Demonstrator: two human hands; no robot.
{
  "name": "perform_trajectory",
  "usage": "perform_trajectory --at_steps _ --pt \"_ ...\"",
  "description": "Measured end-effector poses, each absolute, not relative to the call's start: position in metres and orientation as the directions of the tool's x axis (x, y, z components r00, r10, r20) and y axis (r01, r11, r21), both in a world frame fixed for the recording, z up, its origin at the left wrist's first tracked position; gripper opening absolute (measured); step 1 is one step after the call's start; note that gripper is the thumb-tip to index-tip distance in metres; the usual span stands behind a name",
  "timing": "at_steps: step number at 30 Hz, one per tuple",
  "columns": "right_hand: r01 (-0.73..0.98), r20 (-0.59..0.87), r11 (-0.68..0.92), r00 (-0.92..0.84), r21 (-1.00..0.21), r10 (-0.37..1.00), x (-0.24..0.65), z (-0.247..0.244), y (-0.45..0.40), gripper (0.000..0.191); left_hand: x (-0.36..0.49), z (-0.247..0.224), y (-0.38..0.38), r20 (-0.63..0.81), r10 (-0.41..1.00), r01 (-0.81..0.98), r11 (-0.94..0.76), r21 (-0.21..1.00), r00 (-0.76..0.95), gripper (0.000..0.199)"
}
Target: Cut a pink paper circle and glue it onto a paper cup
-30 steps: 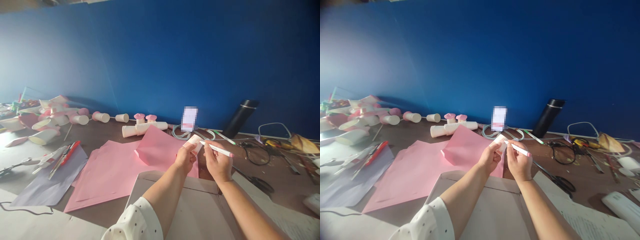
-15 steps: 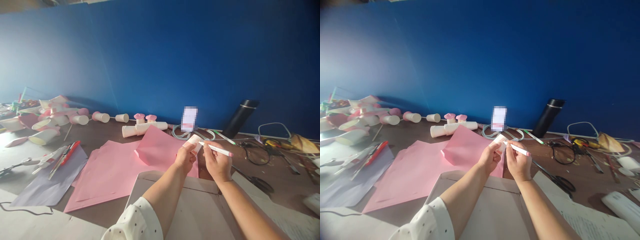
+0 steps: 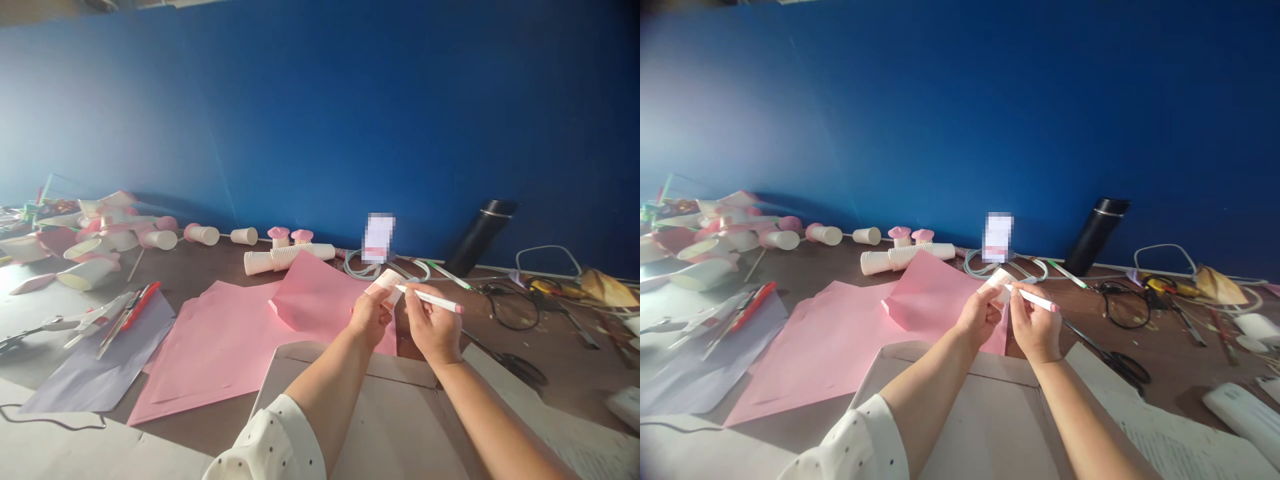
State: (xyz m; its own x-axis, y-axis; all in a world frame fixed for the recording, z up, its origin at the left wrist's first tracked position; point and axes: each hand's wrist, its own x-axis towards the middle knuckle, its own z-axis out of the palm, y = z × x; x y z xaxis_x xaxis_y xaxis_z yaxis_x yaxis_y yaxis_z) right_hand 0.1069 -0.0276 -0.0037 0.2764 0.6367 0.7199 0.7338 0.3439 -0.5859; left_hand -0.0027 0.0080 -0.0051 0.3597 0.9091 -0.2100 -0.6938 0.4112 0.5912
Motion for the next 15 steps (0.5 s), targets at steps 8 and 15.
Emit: perform_trajectory --at_steps 8,15 --pt "0.657 0.705 0.39 0.316 -0.645 0.635 0.1061 -0.0057 -0.0275 0.025 -0.0033 -0.0038 0.0093 -0.286 0.887 -0.742 0.461 0.486 0.364 0.019" --pt "0.669 0.755 0.424 0.332 -0.611 0.565 0.1043 -0.0007 -0.0291 0.028 -0.0038 -0.0029 0.0103 -0.332 0.864 -0.77 0.494 0.404 0.379 0.023"
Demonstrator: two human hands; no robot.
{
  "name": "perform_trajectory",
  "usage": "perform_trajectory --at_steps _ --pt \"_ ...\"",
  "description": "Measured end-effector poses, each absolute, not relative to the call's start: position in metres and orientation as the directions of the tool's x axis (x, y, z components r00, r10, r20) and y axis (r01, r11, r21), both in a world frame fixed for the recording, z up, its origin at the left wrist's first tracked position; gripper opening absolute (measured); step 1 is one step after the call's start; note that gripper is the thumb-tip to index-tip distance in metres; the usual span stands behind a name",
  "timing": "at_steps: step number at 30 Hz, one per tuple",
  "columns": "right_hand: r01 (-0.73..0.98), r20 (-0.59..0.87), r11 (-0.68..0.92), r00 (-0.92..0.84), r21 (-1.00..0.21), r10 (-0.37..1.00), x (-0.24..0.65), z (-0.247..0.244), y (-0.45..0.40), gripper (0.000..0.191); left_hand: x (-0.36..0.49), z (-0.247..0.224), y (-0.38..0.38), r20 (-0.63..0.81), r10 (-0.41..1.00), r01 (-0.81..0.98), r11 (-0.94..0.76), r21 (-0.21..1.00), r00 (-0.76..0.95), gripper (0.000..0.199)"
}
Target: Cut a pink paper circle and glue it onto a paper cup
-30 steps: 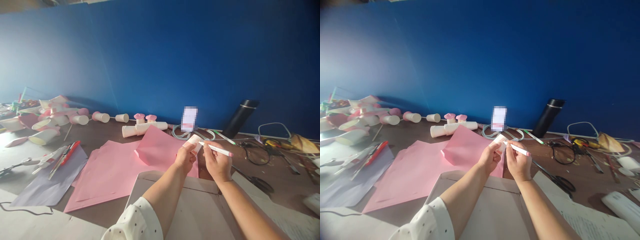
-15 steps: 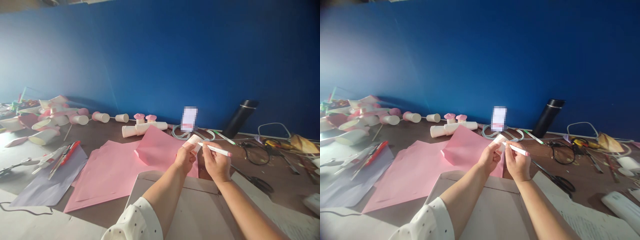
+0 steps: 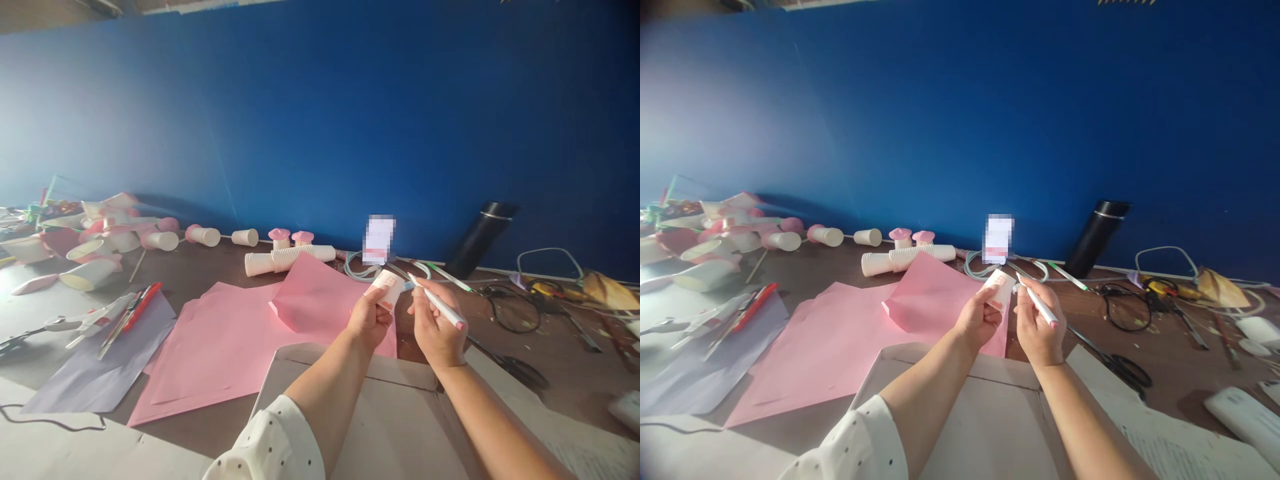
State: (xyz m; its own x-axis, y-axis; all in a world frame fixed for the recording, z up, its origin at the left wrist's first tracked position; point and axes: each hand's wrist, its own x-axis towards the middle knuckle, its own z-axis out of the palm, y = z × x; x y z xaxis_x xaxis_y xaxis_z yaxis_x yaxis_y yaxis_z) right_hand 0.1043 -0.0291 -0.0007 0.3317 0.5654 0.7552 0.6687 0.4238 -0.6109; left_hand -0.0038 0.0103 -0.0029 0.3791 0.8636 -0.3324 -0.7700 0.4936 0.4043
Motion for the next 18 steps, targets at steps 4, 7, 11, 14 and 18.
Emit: perform_trajectory --at_steps 4,7,11,14,18 --pt "0.704 0.772 0.408 0.321 -0.582 0.548 0.1028 0.0019 -0.03 0.027 -0.0043 -0.0039 0.0103 -0.306 0.867 -0.777 0.491 0.394 0.393 0.024" --pt "0.719 0.767 0.384 0.321 -0.579 0.556 0.1018 0.0038 -0.0306 0.026 -0.0045 -0.0059 0.0109 -0.287 0.87 -0.775 0.49 0.399 0.402 0.023" --pt "0.708 0.737 0.36 0.334 -0.608 0.588 0.102 0.0045 -0.0306 0.027 -0.0042 -0.0088 0.0119 -0.273 0.872 -0.771 0.488 0.409 0.407 0.023" --pt "0.706 0.717 0.335 0.347 -0.624 0.605 0.1025 0.0038 -0.0304 0.028 -0.004 -0.0094 0.0121 -0.258 0.876 -0.775 0.481 0.41 0.408 0.024" --pt "0.735 0.74 0.343 0.31 -0.585 0.598 0.1039 0.002 -0.0295 0.027 -0.0043 -0.0073 0.0108 -0.272 0.877 -0.773 0.478 0.418 0.395 0.025"
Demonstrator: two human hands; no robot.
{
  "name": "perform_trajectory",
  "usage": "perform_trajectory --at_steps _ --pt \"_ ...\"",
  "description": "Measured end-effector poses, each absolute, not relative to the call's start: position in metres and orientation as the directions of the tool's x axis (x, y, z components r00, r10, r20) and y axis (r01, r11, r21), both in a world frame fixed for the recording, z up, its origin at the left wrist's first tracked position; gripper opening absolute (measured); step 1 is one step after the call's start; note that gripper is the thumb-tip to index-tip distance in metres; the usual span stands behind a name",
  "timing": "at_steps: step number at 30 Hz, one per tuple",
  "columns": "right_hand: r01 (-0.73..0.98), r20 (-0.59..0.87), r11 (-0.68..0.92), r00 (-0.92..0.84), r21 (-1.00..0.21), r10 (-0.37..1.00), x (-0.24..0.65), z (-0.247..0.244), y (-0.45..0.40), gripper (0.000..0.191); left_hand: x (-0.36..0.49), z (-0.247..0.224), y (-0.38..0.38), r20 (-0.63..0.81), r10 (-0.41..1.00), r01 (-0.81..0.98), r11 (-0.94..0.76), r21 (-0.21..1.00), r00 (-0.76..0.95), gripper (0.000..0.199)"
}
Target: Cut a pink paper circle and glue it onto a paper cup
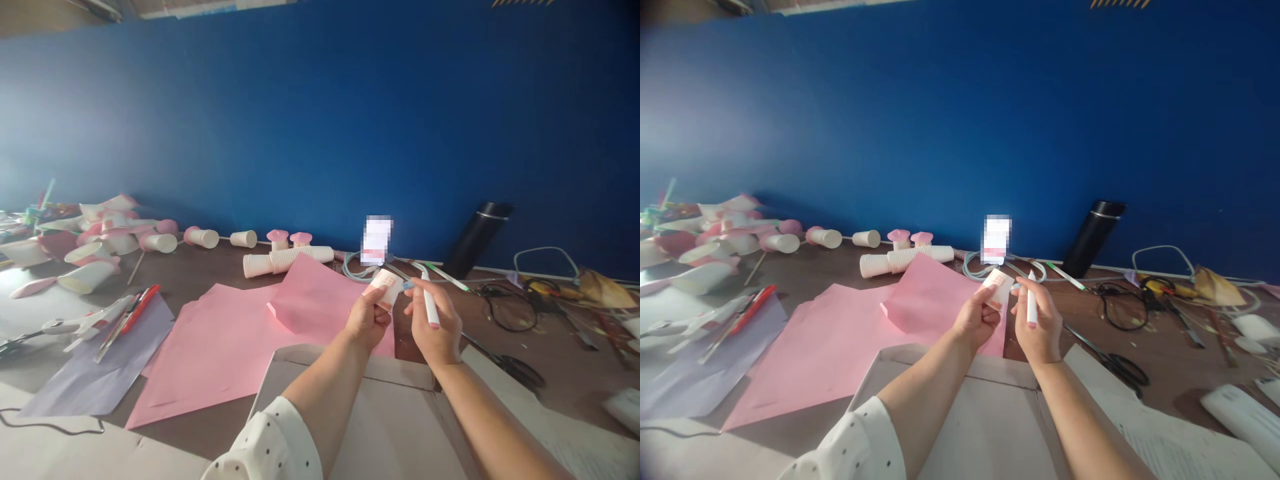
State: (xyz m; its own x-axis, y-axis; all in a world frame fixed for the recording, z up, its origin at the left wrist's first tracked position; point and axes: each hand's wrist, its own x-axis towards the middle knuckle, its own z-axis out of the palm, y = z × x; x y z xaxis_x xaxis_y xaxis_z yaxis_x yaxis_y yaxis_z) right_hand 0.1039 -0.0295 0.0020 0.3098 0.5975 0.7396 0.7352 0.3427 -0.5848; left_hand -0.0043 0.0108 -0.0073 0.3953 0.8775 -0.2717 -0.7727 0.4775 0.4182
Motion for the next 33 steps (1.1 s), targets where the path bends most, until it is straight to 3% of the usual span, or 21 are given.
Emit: perform_trajectory --at_steps 13,25,33 --pt "0.779 0.777 0.361 0.242 -0.513 0.582 0.1051 0.0005 -0.0291 0.025 -0.004 -0.0089 0.0111 -0.219 0.88 -0.762 0.475 0.441 0.422 0.026" --pt "0.854 0.866 0.385 0.14 -0.351 0.48 0.1066 0.0018 -0.0268 0.027 -0.0032 -0.0087 0.0115 -0.226 0.881 -0.758 0.473 0.45 0.416 0.027" --pt "0.845 0.86 0.378 0.17 -0.378 0.481 0.1062 0.0008 -0.027 0.029 -0.002 -0.0109 0.0123 -0.227 0.883 -0.756 0.469 0.457 0.411 0.026"
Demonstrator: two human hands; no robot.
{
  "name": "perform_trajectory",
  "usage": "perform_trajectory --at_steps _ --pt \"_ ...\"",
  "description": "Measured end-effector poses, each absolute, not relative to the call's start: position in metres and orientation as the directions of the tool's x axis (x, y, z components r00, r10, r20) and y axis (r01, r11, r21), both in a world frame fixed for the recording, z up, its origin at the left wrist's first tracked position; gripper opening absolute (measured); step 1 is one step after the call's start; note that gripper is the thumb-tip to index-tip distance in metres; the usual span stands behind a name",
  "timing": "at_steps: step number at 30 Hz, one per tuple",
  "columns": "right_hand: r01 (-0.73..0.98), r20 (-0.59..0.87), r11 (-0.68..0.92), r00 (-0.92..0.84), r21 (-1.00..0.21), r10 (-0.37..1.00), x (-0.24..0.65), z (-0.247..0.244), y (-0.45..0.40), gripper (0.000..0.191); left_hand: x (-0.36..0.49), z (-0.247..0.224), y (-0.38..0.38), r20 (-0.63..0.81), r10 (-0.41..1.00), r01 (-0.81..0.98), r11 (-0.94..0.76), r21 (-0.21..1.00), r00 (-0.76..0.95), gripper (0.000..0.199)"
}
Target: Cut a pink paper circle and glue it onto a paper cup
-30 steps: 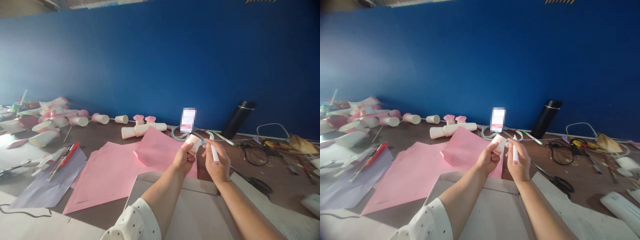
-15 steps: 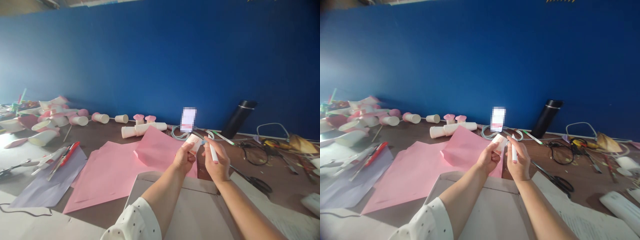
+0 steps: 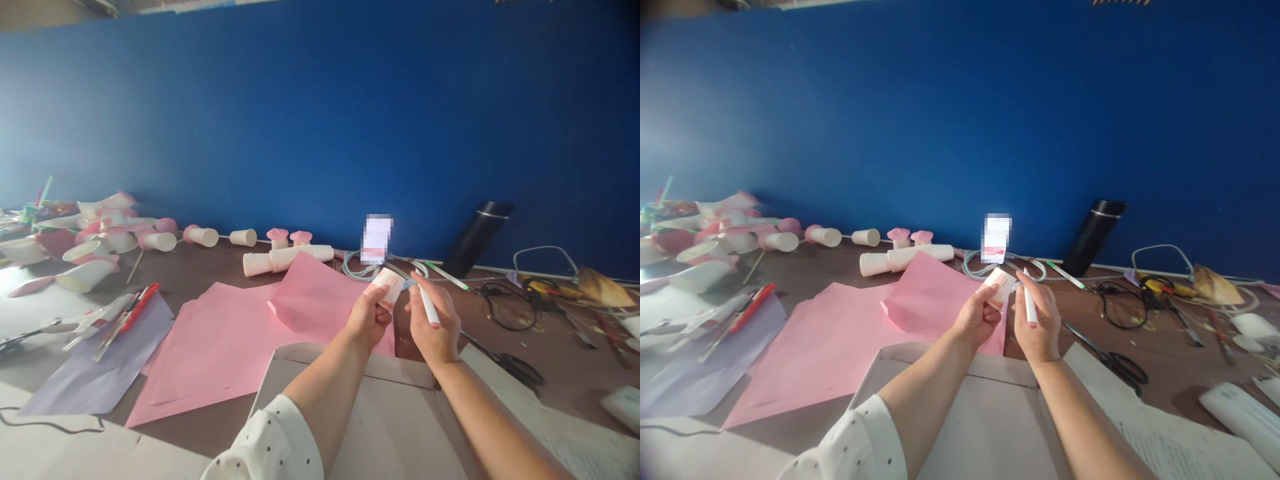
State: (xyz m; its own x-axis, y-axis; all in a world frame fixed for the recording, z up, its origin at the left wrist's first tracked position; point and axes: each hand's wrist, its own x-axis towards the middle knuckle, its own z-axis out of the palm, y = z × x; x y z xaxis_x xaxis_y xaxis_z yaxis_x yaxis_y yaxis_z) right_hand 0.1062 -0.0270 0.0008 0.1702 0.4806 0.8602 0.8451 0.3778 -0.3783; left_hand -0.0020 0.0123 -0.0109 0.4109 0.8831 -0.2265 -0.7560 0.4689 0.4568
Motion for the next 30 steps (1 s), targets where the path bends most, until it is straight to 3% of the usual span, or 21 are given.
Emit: perform_trajectory --at_steps 10,14,20,30 --pt "0.766 0.766 0.33 0.309 -0.552 0.564 0.1048 -0.0007 -0.0268 0.036 -0.0029 -0.0081 0.0113 -0.231 0.884 -0.756 0.467 0.459 0.406 0.026" --pt "0.756 0.761 0.333 0.319 -0.564 0.564 0.1049 -0.0009 -0.0272 0.036 -0.0026 -0.0089 0.0116 -0.231 0.888 -0.758 0.46 0.462 0.398 0.027" --pt "0.772 0.793 0.364 0.281 -0.521 0.54 0.1058 -0.0013 -0.0264 0.035 -0.003 -0.0103 0.0121 -0.212 0.888 -0.761 0.46 0.458 0.409 0.026" --pt "0.858 0.891 0.407 0.12 -0.315 0.438 0.1071 0.0016 -0.0265 0.03 -0.0035 -0.0071 0.0108 -0.235 0.888 -0.759 0.461 0.459 0.396 0.027"
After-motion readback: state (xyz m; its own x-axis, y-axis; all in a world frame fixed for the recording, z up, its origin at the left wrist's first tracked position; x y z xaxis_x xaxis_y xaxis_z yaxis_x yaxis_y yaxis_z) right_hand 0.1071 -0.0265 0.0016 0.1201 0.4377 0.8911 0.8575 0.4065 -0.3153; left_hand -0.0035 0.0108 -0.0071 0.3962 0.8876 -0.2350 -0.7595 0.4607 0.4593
